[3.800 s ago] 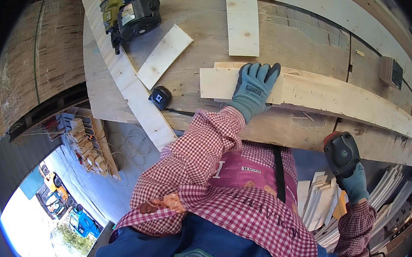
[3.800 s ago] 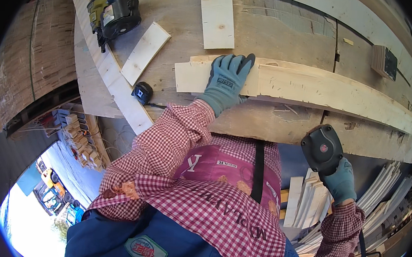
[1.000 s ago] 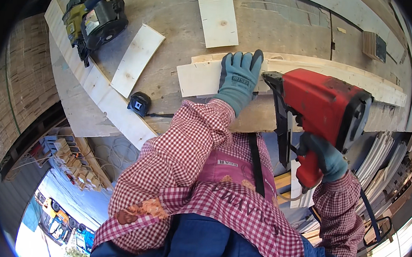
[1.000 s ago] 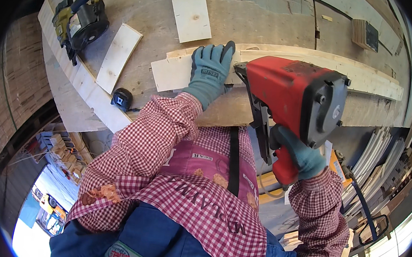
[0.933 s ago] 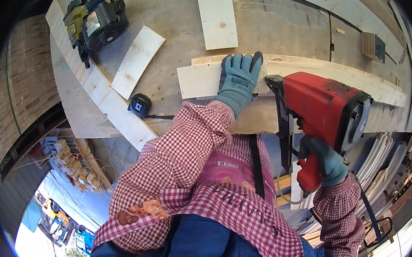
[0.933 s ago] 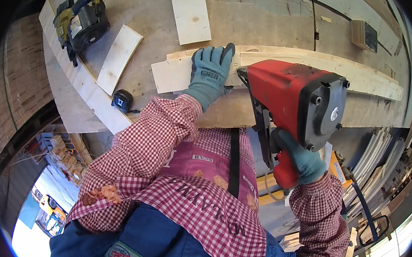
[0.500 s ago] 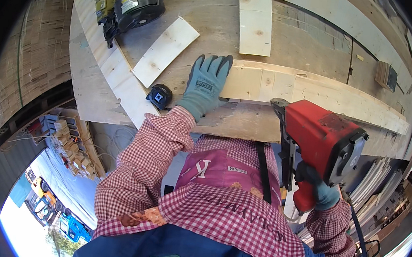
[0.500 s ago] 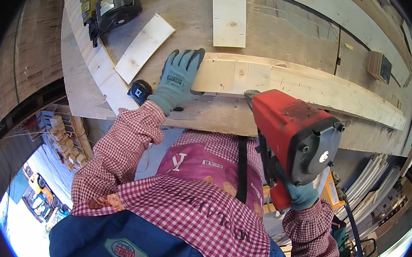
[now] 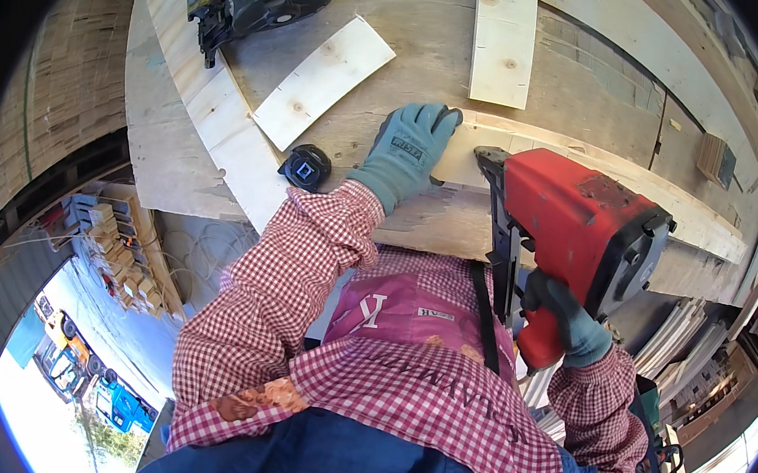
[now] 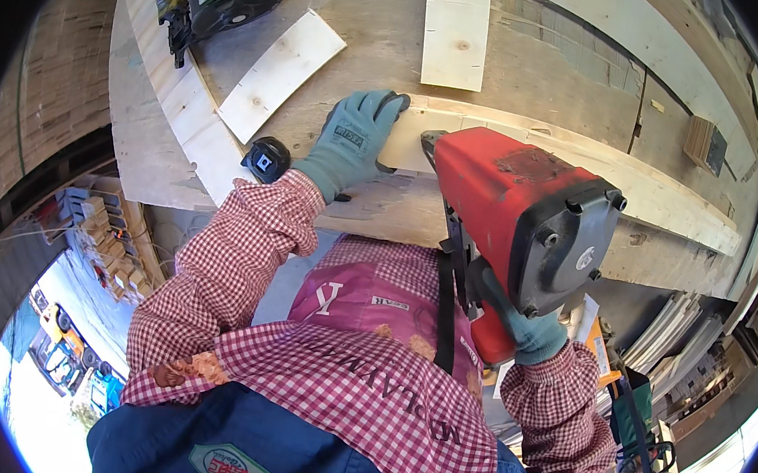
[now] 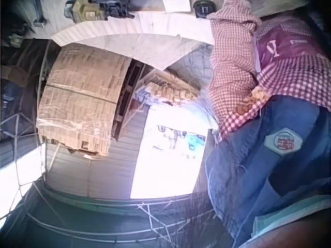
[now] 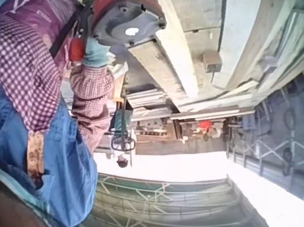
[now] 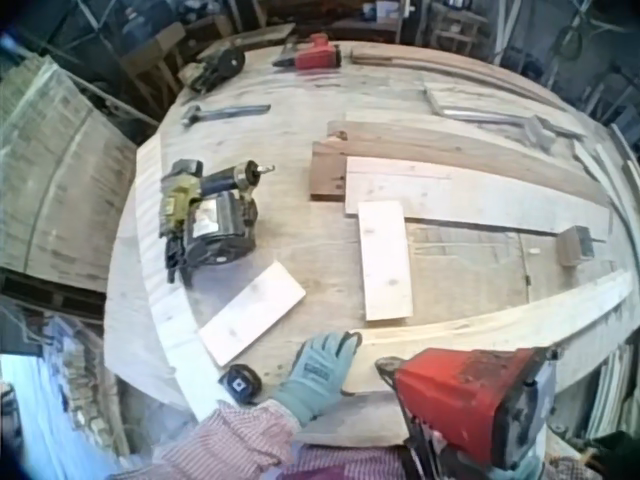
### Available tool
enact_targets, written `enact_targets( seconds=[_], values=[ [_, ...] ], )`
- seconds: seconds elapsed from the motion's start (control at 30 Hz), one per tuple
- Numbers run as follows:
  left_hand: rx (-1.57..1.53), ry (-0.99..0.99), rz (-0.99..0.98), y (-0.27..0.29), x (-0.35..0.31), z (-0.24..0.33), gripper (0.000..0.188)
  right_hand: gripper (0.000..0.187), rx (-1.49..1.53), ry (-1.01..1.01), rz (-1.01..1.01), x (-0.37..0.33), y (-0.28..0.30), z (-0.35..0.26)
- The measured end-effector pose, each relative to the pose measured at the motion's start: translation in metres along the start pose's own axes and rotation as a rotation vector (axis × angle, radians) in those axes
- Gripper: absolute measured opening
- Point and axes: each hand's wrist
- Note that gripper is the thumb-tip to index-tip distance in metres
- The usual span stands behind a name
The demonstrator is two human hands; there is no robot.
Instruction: The person aligns wooden planks on a workbench and uses a red nail gun to fasten them together. They repeatedly pick up planks, position them, and drive nails to secure the assembly. A second person is visible working nearby.
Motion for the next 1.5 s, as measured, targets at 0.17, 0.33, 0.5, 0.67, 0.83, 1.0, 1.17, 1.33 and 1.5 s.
enact_targets(
  seconds=[0.17,0.33,0.5,0.67,0.83,1.0,1.17,1.33,1.5],
  values=[
    [0.035,-0.008,-0.033,0.000,0.003,0.003,0.095,0.038,-0.338,0.082,0.098,-0.001,-0.012,0.001],
    [0.192,-0.062,0.088,-0.012,0.002,-0.004,0.095,0.031,-0.477,0.131,0.109,-0.009,-0.004,0.005],
    [0.095,-0.017,-0.043,-0.001,0.004,0.001,0.097,0.032,-0.550,0.216,0.144,-0.015,-0.012,0.001],
    [0.180,-0.021,0.009,-0.008,0.002,0.000,0.099,0.026,-0.545,0.198,0.241,-0.027,0.003,0.015],
    [0.149,-0.016,-0.040,-0.006,0.004,0.001,0.100,0.036,-0.211,0.063,0.287,-0.031,0.004,0.015],
    [0.133,-0.008,-0.021,-0.009,0.004,0.002,0.099,0.036,-0.199,0.045,0.296,-0.041,0.000,0.012],
    [0.169,-0.026,0.039,-0.017,0.002,-0.002,0.098,0.038,-0.400,0.212,0.324,-0.046,0.005,0.024],
    [0.171,0.004,-0.004,-0.005,0.001,0.002,0.096,0.042,-0.259,0.092,0.351,-0.071,0.015,0.038],
    [0.137,0.003,-0.022,-0.002,0.005,0.004,0.093,0.039,-0.122,-0.024,0.505,-0.128,0.007,0.046]
  ],
)
Point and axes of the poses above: each hand's wrist, its own x-axis towards the middle knuckle, its own y-axis out of the back of the hand, z = x × y, and after that the axes turned 1 degree about -x, right-handed
